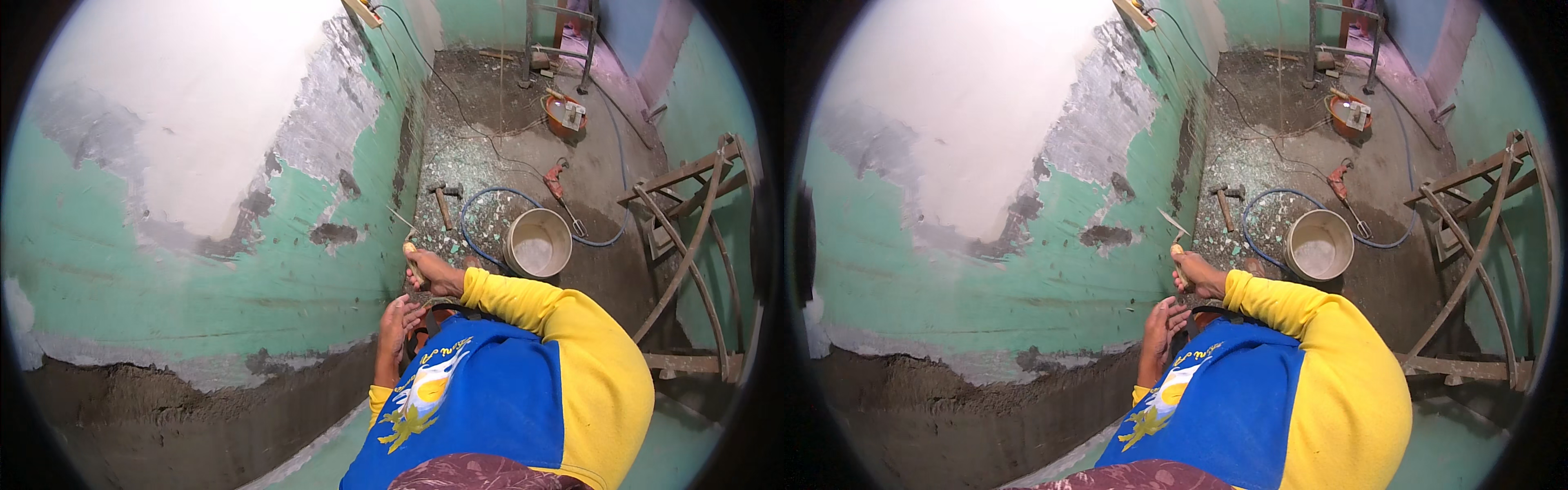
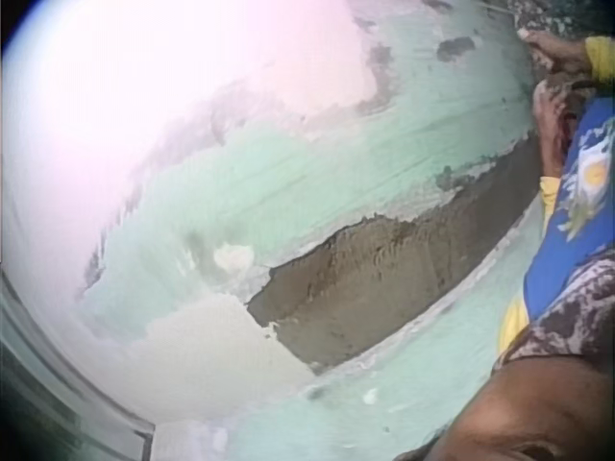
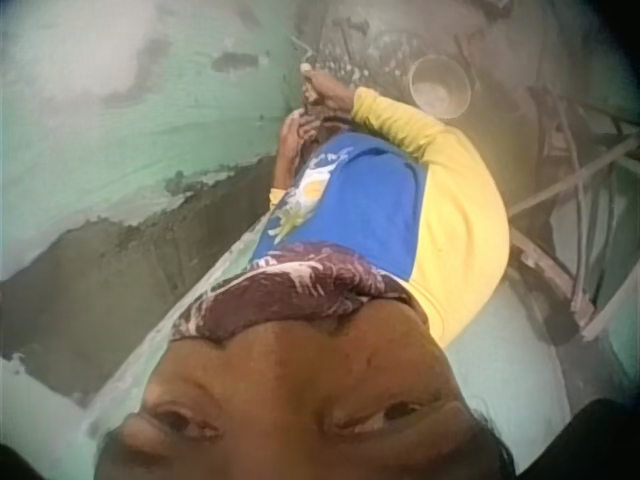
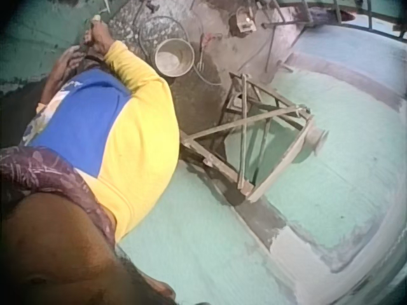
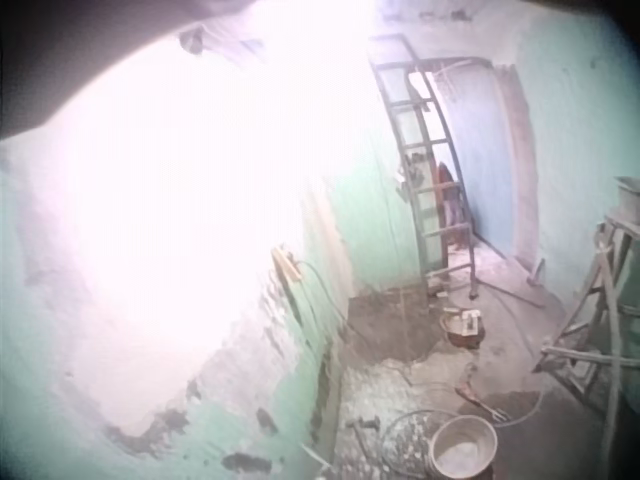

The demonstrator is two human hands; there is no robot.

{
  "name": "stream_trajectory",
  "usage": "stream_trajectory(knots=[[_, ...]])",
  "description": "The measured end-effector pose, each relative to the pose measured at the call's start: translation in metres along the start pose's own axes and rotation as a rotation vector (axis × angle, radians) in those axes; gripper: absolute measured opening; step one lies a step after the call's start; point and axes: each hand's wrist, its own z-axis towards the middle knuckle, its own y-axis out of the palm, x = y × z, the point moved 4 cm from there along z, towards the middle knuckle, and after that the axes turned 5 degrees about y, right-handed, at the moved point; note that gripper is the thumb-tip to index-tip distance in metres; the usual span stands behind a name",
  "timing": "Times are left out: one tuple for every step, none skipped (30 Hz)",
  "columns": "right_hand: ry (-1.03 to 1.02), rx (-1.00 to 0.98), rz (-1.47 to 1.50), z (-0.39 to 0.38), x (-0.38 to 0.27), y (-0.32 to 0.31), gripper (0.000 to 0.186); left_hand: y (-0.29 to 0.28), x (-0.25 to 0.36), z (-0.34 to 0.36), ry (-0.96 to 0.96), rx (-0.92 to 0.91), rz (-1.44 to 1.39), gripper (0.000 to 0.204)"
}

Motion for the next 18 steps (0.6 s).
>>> stream_trajectory(knots=[[0.067,-0.019,0.054,0.003,0.003,-0.005,0.027,-0.002,-0.003,-0.001,-0.009,0.03,-0.037,0.054],[0.134,-0.038,0.11,0.009,0.007,-0.012,0.027,-0.005,-0.006,0.0,-0.019,0.061,-0.073,0.052],[0.2,-0.056,0.166,0.013,0.013,-0.017,0.028,-0.006,-0.009,0.0,-0.029,0.092,-0.109,0.05],[0.193,-0.015,0.183,0.013,0.019,-0.019,0.031,-0.006,-0.008,-0.002,0.0,0.163,-0.069,0.046],[0.184,-0.002,0.164,0.014,0.024,-0.022,0.03,-0.009,-0.011,-0.003,0.029,0.185,-0.023,0.045],[0.175,0.012,0.145,0.016,0.026,-0.025,0.03,-0.015,-0.013,-0.004,0.057,0.205,0.024,0.044],[0.169,0.022,0.122,0.015,0.027,-0.024,0.03,-0.018,-0.01,-0.006,0.087,0.231,0.07,0.043],[0.124,0.017,0.106,0.015,0.027,-0.022,0.024,-0.017,-0.005,-0.01,0.042,0.296,0.149,0.044],[0.139,0.004,0.11,0.015,0.028,-0.019,0.024,-0.023,-0.011,-0.009,-0.005,0.314,0.156,0.044],[0.151,-0.011,0.112,0.013,0.025,-0.014,0.023,-0.031,-0.018,-0.008,-0.048,0.331,0.163,0.045],[0.165,-0.029,0.111,0.008,0.021,-0.005,0.023,-0.036,-0.018,-0.009,-0.09,0.353,0.168,0.046],[0.16,-0.042,0.08,0.001,0.019,0.002,0.019,-0.037,-0.017,-0.011,-0.084,0.282,0.184,0.05],[0.165,-0.076,0.053,0.002,0.02,0.0,0.018,-0.028,-0.014,-0.01,-0.065,0.264,0.087,0.051],[0.173,-0.114,0.025,0.004,0.022,0.0,0.018,-0.02,-0.012,-0.009,-0.044,0.254,-0.012,0.053],[0.181,-0.152,-0.003,0.007,0.027,-0.001,0.017,-0.011,-0.008,-0.008,-0.024,0.243,-0.11,0.054],[0.204,-0.216,0.068,0.008,0.031,0.005,0.019,0.003,0.005,-0.01,-0.057,0.207,-0.176,0.059],[0.193,-0.195,0.08,0.008,0.037,0.007,0.021,0.007,0.004,-0.006,-0.055,0.166,-0.273,0.058],[0.181,-0.173,0.093,0.008,0.042,0.009,0.024,0.01,0.004,-0.001,-0.052,0.125,-0.37,0.056]])
